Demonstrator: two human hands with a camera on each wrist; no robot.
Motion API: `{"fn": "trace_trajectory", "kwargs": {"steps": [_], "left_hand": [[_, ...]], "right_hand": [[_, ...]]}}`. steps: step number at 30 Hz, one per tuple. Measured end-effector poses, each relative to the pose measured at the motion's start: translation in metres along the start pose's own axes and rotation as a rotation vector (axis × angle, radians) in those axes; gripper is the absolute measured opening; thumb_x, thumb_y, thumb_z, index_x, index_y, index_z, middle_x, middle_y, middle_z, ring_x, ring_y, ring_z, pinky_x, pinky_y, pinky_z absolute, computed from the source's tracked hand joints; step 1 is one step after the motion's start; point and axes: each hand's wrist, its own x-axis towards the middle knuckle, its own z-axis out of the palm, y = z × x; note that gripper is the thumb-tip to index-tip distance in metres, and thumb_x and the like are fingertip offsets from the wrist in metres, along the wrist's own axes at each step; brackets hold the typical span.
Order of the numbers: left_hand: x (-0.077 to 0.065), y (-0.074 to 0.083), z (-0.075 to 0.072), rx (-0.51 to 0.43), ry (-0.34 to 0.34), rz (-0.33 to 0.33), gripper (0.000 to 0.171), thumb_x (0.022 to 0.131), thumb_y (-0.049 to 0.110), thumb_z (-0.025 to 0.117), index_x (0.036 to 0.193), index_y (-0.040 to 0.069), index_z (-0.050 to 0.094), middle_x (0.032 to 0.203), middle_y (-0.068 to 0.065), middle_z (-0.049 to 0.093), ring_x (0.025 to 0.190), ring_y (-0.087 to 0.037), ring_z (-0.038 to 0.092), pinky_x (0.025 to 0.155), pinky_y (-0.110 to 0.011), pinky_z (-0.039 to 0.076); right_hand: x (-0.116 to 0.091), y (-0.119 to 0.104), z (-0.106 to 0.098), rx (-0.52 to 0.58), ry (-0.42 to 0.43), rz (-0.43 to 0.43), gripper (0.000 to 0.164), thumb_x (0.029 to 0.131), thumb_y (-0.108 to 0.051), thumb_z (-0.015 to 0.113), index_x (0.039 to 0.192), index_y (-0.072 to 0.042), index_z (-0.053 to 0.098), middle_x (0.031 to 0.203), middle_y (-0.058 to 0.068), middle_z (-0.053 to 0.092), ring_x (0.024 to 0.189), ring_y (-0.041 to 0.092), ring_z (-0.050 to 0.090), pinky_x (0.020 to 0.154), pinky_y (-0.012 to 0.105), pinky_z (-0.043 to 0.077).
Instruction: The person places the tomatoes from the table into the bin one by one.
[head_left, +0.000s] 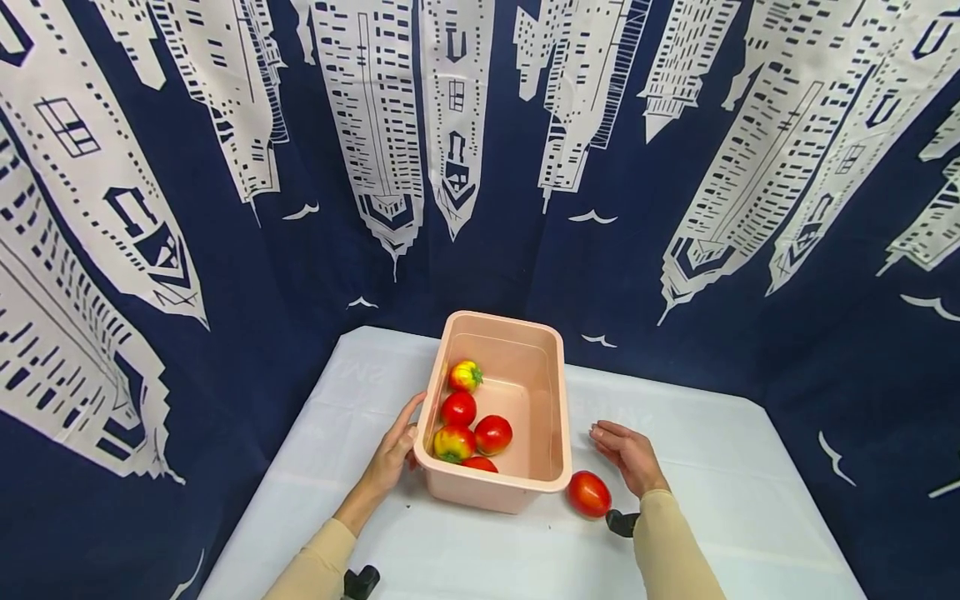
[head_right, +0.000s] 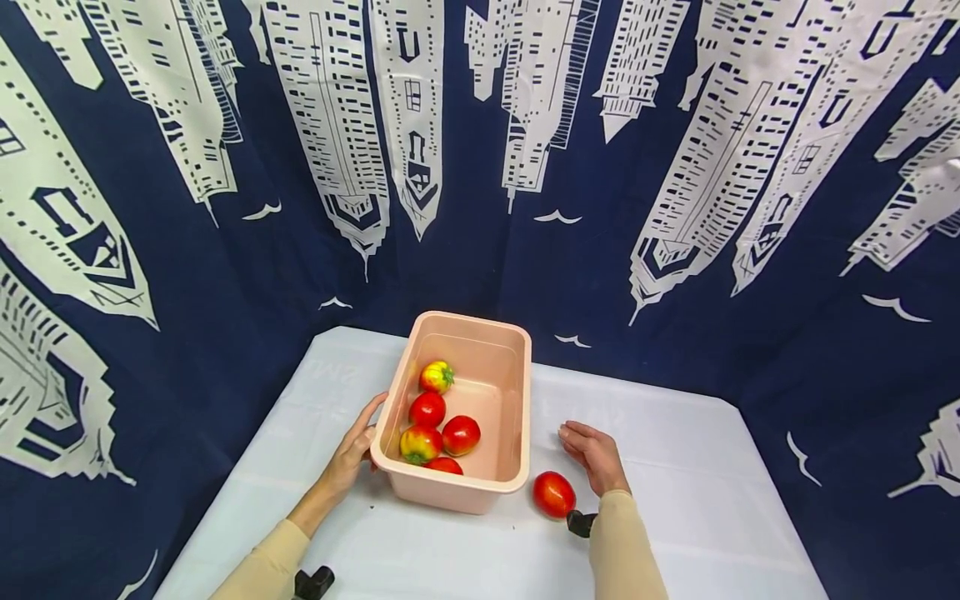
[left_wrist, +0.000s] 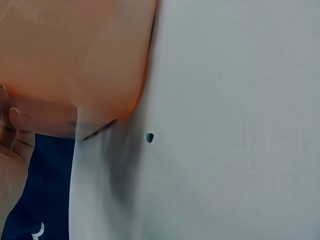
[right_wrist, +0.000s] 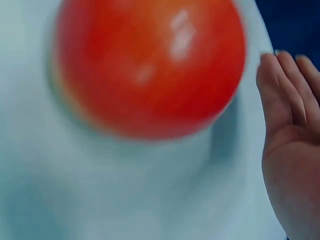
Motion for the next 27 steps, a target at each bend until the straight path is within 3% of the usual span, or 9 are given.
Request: {"fn": "trace_trajectory", "kwargs": {"steps": [4,7,13,19,27], "left_hand": [[0.000,-0.001,0.002,-0.001,0.002,0.014,0.054,0.103,0.022,0.029,0.156,0.019,0.020,0.084,-0.028,0.049,0.058,-0.045,0.036,0.044,-0.042,0.035],[0.000,-0.001,0.002,-0.014,0.008,0.012,0.054,0.102,0.021,0.029,0.156,0.019,0.019,0.086,-0.028,0.049,0.059,-0.045,0.036,0.045,-0.042,0.034],[0.000,-0.002,0.001,-0.030,0.014,0.005,0.055,0.102,0.016,0.027,0.156,0.016,0.017,0.081,-0.020,0.048,0.058,-0.044,0.034,0.044,-0.032,0.035],[0.000,-0.004,0.001,-0.018,0.003,0.006,0.055,0.101,0.020,0.028,0.155,0.018,0.020,0.077,-0.016,0.047,0.056,-0.043,0.034,0.043,-0.040,0.032],[0.000,-0.002,0.003,-0.027,0.002,0.026,0.054,0.101,0.019,0.027,0.155,0.017,0.021,0.073,-0.018,0.047,0.052,-0.036,0.036,0.042,-0.036,0.033]], "right_hand": [[-0.005,0.022,-0.012,-0.006,-0.078,0.030,0.062,0.093,-0.021,0.065,0.145,0.003,0.041,0.137,0.017,0.057,0.117,0.020,0.065,0.093,0.027,0.052],[-0.009,0.033,-0.019,-0.007,-0.137,0.046,0.062,0.093,-0.020,0.064,0.145,0.004,0.039,0.132,0.013,0.063,0.114,0.016,0.066,0.092,0.027,0.053],[-0.017,0.043,-0.029,-0.033,-0.251,0.027,0.065,0.093,-0.015,0.063,0.146,0.007,0.034,0.136,0.012,0.059,0.110,0.008,0.066,0.094,0.027,0.052],[-0.023,0.050,-0.033,0.007,-0.374,0.007,0.069,0.092,-0.006,0.061,0.149,0.009,0.025,0.139,0.007,0.058,0.110,0.001,0.064,0.093,0.019,0.051],[-0.028,0.055,-0.033,-0.014,-0.431,-0.014,0.060,0.090,-0.005,0.062,0.143,0.008,0.039,0.127,0.000,0.066,0.108,0.004,0.064,0.093,0.020,0.051]]}}
